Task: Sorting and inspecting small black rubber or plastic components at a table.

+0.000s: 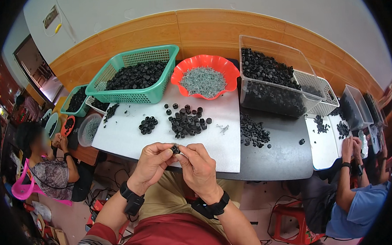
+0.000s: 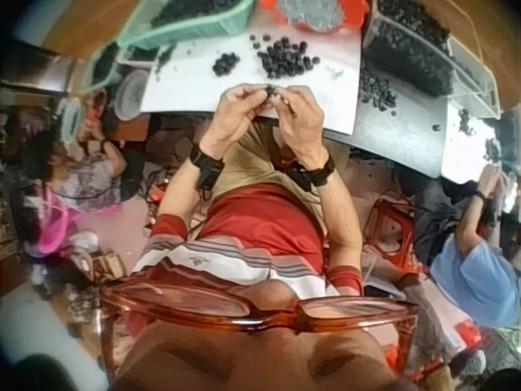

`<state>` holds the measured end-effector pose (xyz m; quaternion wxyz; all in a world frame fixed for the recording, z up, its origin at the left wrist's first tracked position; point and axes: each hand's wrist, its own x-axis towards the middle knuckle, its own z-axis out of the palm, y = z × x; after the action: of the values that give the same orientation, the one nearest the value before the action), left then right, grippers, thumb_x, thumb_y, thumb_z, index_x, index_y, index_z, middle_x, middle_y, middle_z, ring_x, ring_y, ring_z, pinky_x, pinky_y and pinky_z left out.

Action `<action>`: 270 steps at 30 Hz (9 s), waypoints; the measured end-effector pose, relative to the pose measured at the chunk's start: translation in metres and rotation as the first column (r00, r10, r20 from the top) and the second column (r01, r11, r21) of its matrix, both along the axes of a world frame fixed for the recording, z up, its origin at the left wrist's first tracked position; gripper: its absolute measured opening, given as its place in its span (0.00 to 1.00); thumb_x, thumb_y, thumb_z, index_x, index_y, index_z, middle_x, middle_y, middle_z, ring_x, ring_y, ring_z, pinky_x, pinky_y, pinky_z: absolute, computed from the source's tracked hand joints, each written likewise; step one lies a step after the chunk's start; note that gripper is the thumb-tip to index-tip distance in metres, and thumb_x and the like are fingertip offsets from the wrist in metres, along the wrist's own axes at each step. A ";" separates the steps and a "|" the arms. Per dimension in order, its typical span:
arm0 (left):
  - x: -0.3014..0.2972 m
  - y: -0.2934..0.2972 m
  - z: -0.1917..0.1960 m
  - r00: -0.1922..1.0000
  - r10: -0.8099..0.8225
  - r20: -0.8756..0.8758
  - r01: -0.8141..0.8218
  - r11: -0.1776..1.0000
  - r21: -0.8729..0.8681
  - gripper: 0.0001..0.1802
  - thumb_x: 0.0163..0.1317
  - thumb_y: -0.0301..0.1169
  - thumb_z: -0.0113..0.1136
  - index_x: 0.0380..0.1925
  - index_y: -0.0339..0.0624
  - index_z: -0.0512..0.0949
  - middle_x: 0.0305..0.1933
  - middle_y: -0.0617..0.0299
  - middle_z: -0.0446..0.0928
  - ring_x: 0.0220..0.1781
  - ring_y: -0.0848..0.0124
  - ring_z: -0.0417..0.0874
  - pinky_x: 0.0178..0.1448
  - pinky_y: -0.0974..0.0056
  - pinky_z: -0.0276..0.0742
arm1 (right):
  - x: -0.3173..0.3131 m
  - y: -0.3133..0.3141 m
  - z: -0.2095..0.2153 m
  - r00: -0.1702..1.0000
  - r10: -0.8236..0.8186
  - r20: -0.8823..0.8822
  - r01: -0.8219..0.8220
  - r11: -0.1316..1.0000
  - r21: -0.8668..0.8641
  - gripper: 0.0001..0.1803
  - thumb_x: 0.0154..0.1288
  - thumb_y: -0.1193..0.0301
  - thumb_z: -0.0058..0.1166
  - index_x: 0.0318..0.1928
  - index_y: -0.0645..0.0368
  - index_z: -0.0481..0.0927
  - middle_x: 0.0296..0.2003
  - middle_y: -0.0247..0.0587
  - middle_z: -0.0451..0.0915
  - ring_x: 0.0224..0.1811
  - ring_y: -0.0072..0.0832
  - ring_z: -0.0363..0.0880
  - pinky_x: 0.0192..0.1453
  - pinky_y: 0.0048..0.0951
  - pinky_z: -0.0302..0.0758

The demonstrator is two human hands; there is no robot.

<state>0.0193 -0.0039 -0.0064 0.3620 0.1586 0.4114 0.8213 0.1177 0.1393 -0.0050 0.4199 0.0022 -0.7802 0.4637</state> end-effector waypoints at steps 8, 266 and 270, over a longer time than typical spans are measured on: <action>-0.001 0.000 -0.003 0.999 -0.010 -0.034 0.009 1.000 -0.003 0.08 0.70 0.24 0.65 0.48 0.40 0.85 0.51 0.58 0.86 0.51 0.70 0.87 0.59 0.63 0.86 | -0.001 0.000 -0.002 1.000 0.006 -0.014 -0.006 1.000 -0.010 0.13 0.69 0.79 0.64 0.52 0.62 0.85 0.39 0.45 0.81 0.29 0.31 0.83 0.31 0.29 0.78; 0.020 0.012 0.003 0.930 -0.043 -0.365 -0.071 0.953 -0.294 0.10 0.73 0.32 0.64 0.46 0.37 0.78 0.37 0.62 0.84 0.35 0.78 0.81 0.43 0.72 0.78 | 0.018 0.030 -0.007 0.994 0.102 0.044 -0.102 0.995 -0.007 0.11 0.61 0.76 0.67 0.44 0.60 0.83 0.38 0.44 0.80 0.30 0.44 0.84 0.32 0.40 0.81; 0.019 0.012 0.002 0.925 -0.053 -0.377 -0.067 0.952 -0.298 0.10 0.73 0.32 0.64 0.47 0.37 0.78 0.37 0.63 0.84 0.36 0.79 0.81 0.44 0.72 0.78 | 0.017 0.030 -0.008 0.994 0.102 0.050 -0.102 0.995 -0.001 0.12 0.60 0.76 0.67 0.45 0.61 0.82 0.39 0.44 0.80 0.31 0.44 0.85 0.32 0.40 0.81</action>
<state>0.0383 0.0079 -0.0041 0.2926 0.2555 0.5961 0.7027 0.1350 0.1697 -0.0127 0.3761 0.0306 -0.7896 0.4839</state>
